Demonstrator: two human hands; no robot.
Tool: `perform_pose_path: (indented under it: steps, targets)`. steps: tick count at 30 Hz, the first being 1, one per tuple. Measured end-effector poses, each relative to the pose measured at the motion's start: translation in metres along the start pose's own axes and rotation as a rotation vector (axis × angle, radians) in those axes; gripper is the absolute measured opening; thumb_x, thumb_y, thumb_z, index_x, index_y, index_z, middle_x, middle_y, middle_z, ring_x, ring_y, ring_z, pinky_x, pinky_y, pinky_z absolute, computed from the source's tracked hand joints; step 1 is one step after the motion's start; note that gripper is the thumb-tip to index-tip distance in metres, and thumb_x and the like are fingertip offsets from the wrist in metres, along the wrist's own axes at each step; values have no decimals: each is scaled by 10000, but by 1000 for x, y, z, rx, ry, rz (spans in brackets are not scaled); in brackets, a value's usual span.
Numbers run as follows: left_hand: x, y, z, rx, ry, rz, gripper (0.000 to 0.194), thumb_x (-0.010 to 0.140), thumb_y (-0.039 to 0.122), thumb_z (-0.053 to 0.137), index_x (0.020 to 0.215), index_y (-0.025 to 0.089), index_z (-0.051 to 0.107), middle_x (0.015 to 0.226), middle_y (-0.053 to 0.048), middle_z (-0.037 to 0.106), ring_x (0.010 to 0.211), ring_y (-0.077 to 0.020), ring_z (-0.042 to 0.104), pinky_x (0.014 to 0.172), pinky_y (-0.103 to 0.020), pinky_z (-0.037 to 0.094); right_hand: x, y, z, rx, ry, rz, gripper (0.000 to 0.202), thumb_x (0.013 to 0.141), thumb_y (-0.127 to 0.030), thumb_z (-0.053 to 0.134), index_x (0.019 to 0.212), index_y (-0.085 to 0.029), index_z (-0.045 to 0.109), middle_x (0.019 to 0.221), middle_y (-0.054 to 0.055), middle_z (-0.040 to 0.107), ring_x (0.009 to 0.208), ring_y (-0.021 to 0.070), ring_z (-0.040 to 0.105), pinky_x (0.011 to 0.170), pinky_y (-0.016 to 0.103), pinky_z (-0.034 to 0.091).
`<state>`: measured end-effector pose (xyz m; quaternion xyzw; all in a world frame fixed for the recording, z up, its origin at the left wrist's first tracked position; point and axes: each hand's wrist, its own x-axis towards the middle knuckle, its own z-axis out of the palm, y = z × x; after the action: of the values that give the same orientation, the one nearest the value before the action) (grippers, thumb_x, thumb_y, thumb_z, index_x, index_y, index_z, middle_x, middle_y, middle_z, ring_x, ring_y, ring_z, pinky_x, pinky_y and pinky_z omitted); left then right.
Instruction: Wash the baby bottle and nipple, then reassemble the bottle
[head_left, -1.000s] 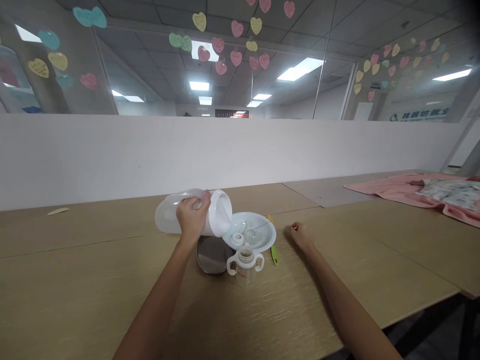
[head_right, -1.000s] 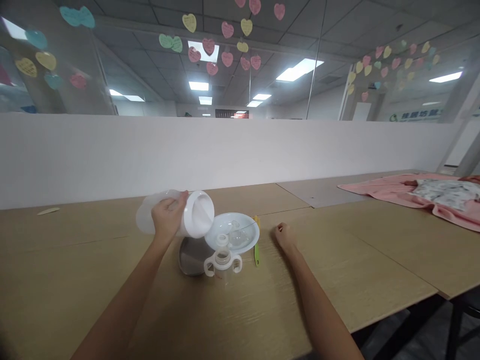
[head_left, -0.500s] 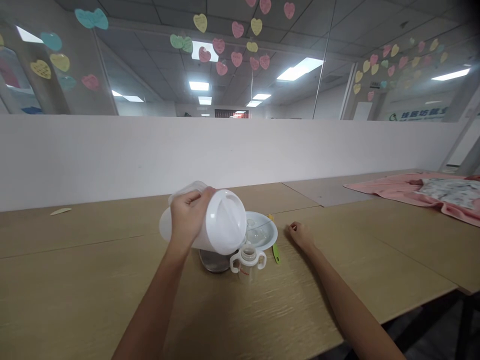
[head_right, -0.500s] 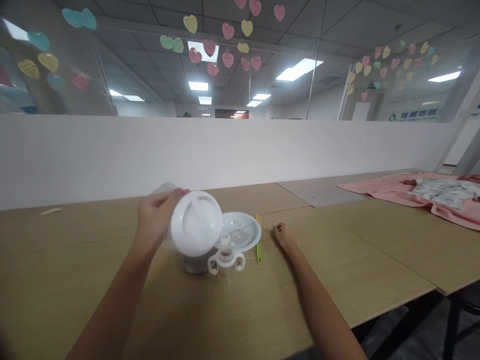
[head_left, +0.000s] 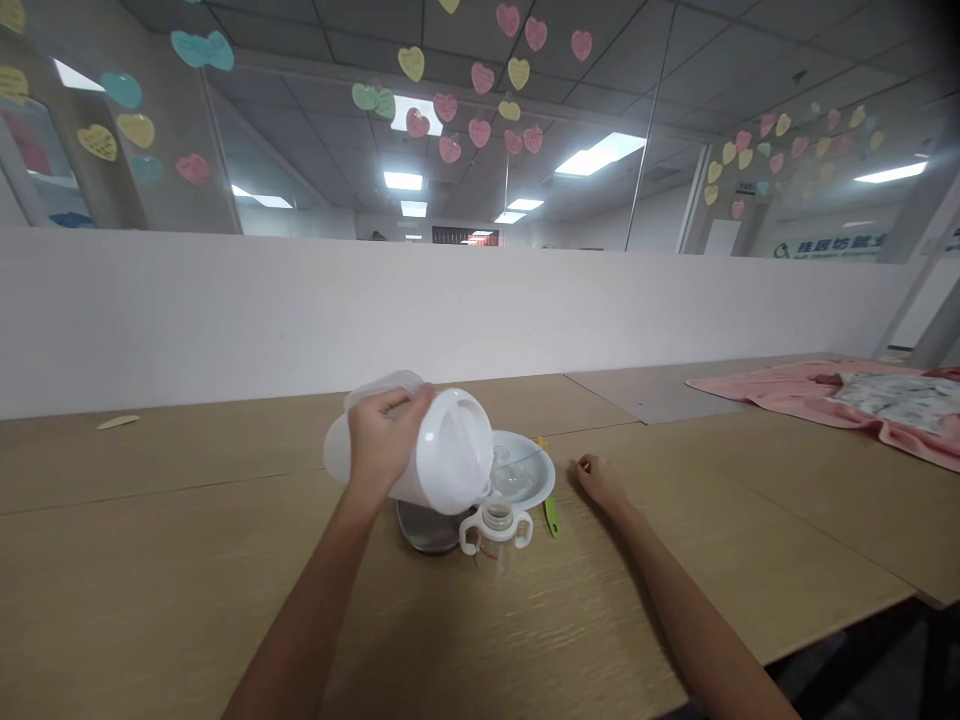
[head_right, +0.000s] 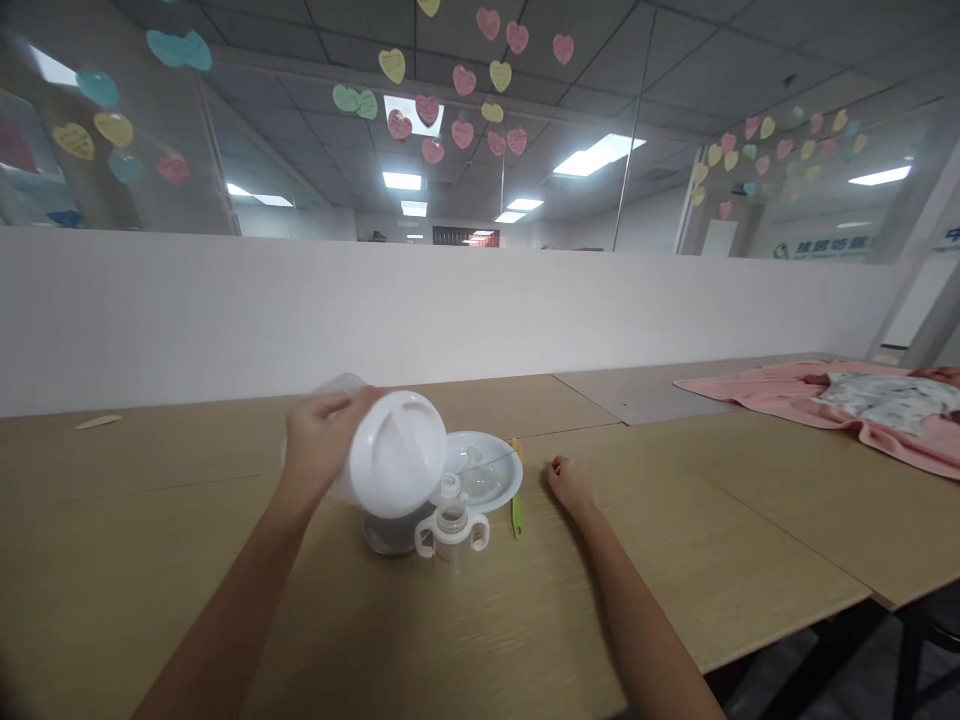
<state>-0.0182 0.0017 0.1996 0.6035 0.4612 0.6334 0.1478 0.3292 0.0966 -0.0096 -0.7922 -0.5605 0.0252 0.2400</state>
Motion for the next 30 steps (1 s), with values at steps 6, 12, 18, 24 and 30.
perform_pose_path:
  steps: [6, 12, 18, 24, 30]
  targets:
    - [38, -13, -35, -716, 609, -238, 146, 649, 215, 695, 679, 102, 607, 622, 37, 561, 594, -95, 537, 557, -218, 458, 0, -1, -1, -8, -6, -16, 262, 846, -263, 447, 874, -152, 683, 846, 96, 688, 734, 169, 604, 581, 239, 329]
    - [63, -37, -71, -921, 910, -418, 162, 811, 146, 561, 668, 127, 486, 632, 60, 465, 606, -50, 513, 544, -148, 436, -1, -1, 0, -4, -11, -12, 255, 855, -266, 442, 858, -154, 670, 849, 92, 690, 742, 172, 612, 556, 240, 309]
    - [67, -65, -72, -891, 975, -550, 210, 843, 178, 549, 663, 128, 454, 667, 48, 465, 595, -44, 486, 503, -133, 407, -1, 1, -1, -14, -16, -21, 253, 855, -266, 449, 868, -150, 674, 832, 99, 689, 723, 168, 614, 561, 237, 320]
    - [66, -70, -62, -851, 917, -619, 275, 837, 194, 564, 626, 152, 392, 608, 71, 376, 551, -44, 430, 475, -130, 390, -3, 0, -3, -16, -20, -44, 253, 859, -268, 454, 876, -154, 679, 854, 97, 693, 740, 164, 612, 570, 234, 319]
    - [67, -82, -55, -799, 842, -671, 263, 846, 207, 543, 638, 149, 394, 643, 58, 398, 551, -43, 432, 471, -135, 376, -1, 1, -2, -25, -30, -32, 258, 857, -271, 450, 883, -154, 678, 849, 95, 692, 744, 164, 609, 571, 230, 316]
